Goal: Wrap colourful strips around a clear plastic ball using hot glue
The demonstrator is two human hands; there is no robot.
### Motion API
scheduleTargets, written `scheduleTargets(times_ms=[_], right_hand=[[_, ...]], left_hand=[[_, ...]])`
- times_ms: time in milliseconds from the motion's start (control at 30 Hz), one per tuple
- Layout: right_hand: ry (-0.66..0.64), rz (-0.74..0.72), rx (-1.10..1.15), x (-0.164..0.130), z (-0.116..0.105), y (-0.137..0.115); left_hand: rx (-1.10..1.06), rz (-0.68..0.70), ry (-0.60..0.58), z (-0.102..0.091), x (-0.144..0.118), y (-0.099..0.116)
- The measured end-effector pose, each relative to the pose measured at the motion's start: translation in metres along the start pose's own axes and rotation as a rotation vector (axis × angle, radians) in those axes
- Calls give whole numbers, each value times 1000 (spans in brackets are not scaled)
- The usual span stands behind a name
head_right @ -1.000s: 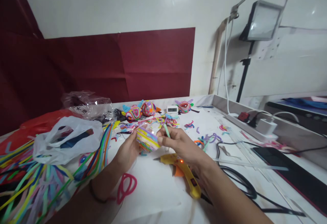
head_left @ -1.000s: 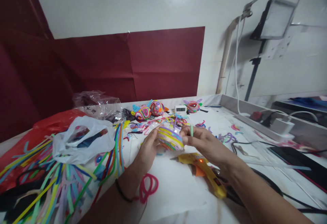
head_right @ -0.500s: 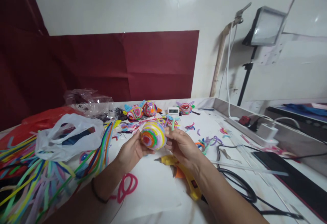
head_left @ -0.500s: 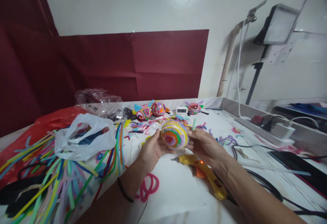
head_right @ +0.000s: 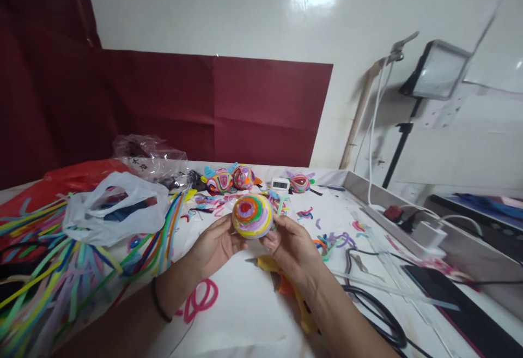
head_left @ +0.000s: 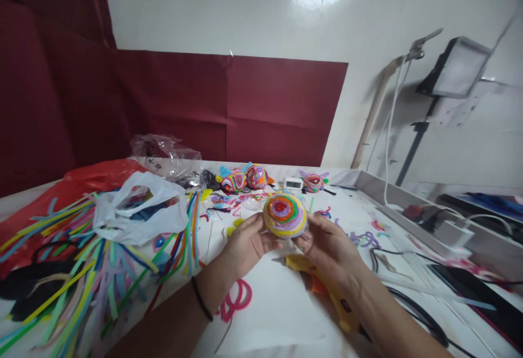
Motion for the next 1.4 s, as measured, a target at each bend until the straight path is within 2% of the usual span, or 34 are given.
scheduleTargets(times_ms=[500,767,933,1033,1200,1400], right_hand=[[-12,-43,-103,-5,6,3],[59,17,86,-6,3,6],[99,24,142,-5,-1,8],[69,19,166,-4,2,9],[53,-41,166,-4,5,6],[47,-2,187,-2,6,12]], left_hand=[[-54,40,-15,2,0,6],[-94,-43,22,-2,1,-3],[17,-18,-32,2,-1,-1],[84,-18,-40,3,-1,-1],[122,21,9,2,-1,3],[165,69,60,2,-1,8]])
Point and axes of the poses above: each hand's wrist, its own x-axis towards the middle knuckle, its own z-axis out of the palm, y = z × x, the point moved 10 cm from there along x, towards the middle knuckle, and after that the axes turned 5 degrees about -z, right-handed, at the moved point
